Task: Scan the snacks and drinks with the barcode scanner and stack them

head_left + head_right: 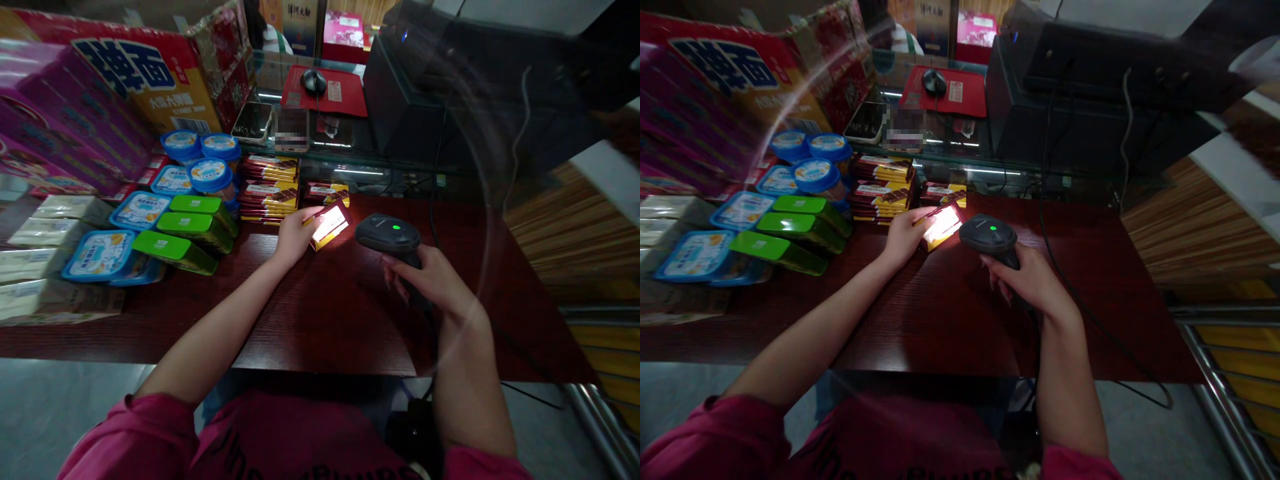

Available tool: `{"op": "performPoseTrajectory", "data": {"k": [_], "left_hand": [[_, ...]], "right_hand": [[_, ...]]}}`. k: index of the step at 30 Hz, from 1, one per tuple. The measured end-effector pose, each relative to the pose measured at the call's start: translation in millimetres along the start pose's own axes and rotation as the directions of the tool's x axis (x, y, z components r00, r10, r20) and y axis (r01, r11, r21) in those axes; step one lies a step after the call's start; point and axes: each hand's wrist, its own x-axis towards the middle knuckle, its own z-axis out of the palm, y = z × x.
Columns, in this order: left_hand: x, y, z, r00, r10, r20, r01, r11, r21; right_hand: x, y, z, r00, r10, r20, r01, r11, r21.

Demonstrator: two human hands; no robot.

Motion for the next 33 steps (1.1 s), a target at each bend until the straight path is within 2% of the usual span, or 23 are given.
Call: {"op": "performPoseTrajectory", "data": {"k": [6,10,13,16,19,21,23,25,29,31,33], "left_hand": [[1.6,-0.8,0.0,0.999,0.002,-0.035,0.0,0.999,0.044],[1.4,-1.5,0.6,1.0,0.009,0.01,-0.009,0.998,-0.06],[0.1,1.0,-3.2,0.998,0.006,0.059,-0.003,0.999,-0.041],[-3.6,8.7,-12.8,0.982,-0.065,0.175,0.077,0.995,-0.067],[-8.7,19.3,-25.1,0.928,-0.123,0.353,0.188,0.97,-0.156],[-11.5,26.0,-32.6,0.895,-0.114,0.43,0.195,0.97,-0.148],[-13.2,31.7,-38.8,0.876,-0.072,0.476,0.112,0.992,-0.056],[-13.9,36.3,-44.1,0.853,-0.004,0.522,-0.039,0.997,0.072],[-13.8,42.1,-52.3,0.775,0.132,0.619,-0.339,0.912,0.23],[-14.4,44.2,-54.4,0.767,0.16,0.621,-0.412,0.866,0.285],[-15.5,46.3,-54.8,0.783,0.171,0.598,-0.447,0.823,0.35]], "right_hand": [[-0.7,-0.6,-0.3,1.0,0.008,-0.015,-0.007,0.999,0.044],[0.0,-3.5,-0.1,1.0,0.01,-0.026,-0.007,0.995,0.096],[0.7,-2.7,-1.0,0.997,0.013,-0.076,-0.001,0.988,0.156],[1.0,-0.6,-4.3,0.991,-0.001,-0.137,0.028,0.98,0.195],[1.1,-0.1,-8.6,0.986,-0.009,-0.169,0.047,0.974,0.223],[1.2,-0.2,-10.5,0.982,-0.007,-0.187,0.055,0.966,0.251],[1.6,0.0,-11.5,0.979,-0.008,-0.202,0.065,0.959,0.276],[2.2,1.2,-11.8,0.979,-0.012,-0.206,0.071,0.956,0.284],[3.3,4.0,-12.0,0.98,-0.021,-0.196,0.074,0.96,0.269],[3.5,4.5,-12.1,0.981,-0.02,-0.193,0.071,0.962,0.265],[3.2,4.6,-12.0,0.981,-0.015,-0.195,0.068,0.961,0.268]]}}
